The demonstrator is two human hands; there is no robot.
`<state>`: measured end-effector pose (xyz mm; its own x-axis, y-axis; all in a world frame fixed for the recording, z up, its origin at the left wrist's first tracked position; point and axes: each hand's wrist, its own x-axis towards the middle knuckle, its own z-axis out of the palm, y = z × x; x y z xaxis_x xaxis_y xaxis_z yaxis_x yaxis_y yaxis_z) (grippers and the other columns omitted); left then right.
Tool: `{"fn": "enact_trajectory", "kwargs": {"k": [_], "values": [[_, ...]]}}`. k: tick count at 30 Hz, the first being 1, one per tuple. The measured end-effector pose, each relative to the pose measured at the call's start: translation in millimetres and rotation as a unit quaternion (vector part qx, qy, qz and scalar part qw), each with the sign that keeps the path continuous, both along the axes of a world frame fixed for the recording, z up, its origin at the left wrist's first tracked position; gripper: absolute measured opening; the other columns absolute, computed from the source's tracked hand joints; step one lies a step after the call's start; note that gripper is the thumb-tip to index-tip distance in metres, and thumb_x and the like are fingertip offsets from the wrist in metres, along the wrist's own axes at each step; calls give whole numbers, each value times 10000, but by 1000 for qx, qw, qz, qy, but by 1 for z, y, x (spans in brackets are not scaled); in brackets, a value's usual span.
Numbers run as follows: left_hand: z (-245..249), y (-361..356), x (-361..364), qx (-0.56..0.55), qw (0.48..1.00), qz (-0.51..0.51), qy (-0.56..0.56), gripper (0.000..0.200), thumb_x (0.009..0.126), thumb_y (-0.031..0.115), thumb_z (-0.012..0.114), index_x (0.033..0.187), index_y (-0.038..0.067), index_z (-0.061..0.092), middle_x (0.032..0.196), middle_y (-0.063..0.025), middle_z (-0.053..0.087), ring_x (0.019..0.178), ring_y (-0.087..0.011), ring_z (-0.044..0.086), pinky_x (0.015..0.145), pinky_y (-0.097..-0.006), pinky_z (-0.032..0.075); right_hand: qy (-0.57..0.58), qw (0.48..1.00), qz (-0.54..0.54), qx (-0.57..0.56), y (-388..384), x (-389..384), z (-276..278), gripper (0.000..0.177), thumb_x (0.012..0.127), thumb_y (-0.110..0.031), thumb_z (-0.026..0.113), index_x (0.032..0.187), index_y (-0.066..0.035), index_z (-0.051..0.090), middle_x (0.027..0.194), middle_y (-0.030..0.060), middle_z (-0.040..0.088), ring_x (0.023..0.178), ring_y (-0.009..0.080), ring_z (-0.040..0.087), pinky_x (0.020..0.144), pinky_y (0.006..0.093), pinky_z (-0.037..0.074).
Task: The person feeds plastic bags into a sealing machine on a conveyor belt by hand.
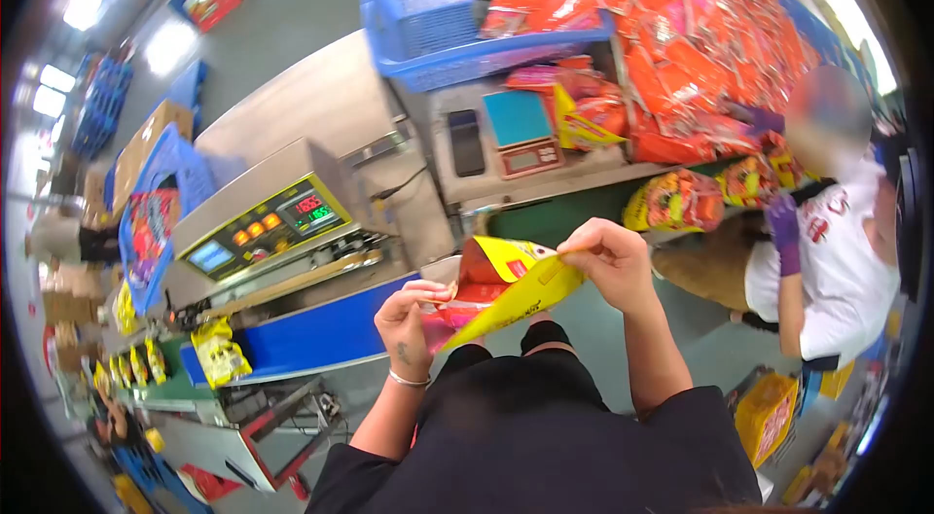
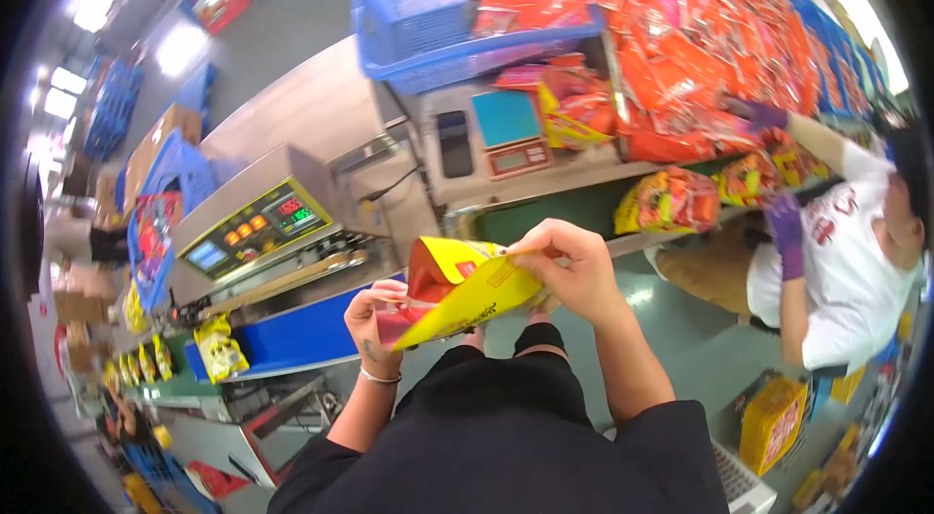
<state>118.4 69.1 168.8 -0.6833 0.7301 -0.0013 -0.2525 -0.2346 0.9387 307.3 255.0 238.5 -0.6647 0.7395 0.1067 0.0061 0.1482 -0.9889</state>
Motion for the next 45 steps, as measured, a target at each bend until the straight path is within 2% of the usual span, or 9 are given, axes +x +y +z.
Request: {"fn": "enact_trajectory", "kwargs": {"k": [5,13,19,23,25,29,33,42,45], "values": [[-60,-38,-55,-147,950,174,-212,78,809,32,651,838,-41,650,823,-61,654,728,-108,579,681,-222,436,-135,983,-112,-43,9,-67,-107,170,837,-65,645,736,-11,519,623,-22,514,577,28,407,516,223,353],[-153,-31,-103,-247,911,240,-225,202,728,71,737,904,-6,671,795,-58,664,635,-138,603,533,-248,460,-352,929,-100,53,10,-116,-211,244,786,-283,674,847,-53,620,744,114,636,725,294,623,648,403,470],[-173,-115,-173,-219,930,208,-212,194,755,45,695,903,-78,667,892,-137,675,802,-205,630,772,-296,495,-244,969,-17,36,-47,-189,-223,226,743,-220,713,812,-17,639,749,138,621,712,257,610,636,378,473],[-164,-162,-214,-315,923,221,4,177,839,106,643,950,-31,663,928,-121,670,821,-185,615,766,-277,490,-139,970,73,-187,-64,-205,-214,230,763,-46,633,990,-12,657,810,90,686,771,166,662,678,311,521],[-160,-182,-218,-318,816,389,284,171,896,152,597,966,-2,620,931,-92,647,831,-158,592,759,-271,485,-49,997,29,-56,-37,-168,-182,234,768,-11,601,995,-13,659,857,81,679,799,173,650,707,317,515],[-51,-7,-57,-173,956,162,171,139,904,132,578,992,24,592,975,-87,616,894,-169,579,774,-289,487,-101,935,-252,230,64,1,-103,353,744,79,470,1024,-52,639,955,117,627,940,258,604,820,331,478],[-62,125,84,-114,914,-183,343,448,723,135,740,1123,70,548,1122,-98,579,973,-244,578,816,-338,480,-321,875,-275,237,129,141,-89,409,684,92,534,1033,-86,655,1114,97,608,1066,257,561,913,325,440],[-41,71,49,-78,956,-208,191,218,706,-101,566,861,30,644,1106,-144,633,1066,-275,577,915,-378,448,-31,997,10,66,80,106,-34,108,802,18,611,844,-75,574,909,52,659,1028,243,606,1039,464,340],[-10,19,10,-59,989,-131,-26,116,745,-79,562,821,-29,633,976,-183,656,919,-268,626,872,-378,474,31,998,-12,-59,44,53,-17,70,821,26,608,830,-34,573,814,31,624,793,96,594,765,271,482]]}}
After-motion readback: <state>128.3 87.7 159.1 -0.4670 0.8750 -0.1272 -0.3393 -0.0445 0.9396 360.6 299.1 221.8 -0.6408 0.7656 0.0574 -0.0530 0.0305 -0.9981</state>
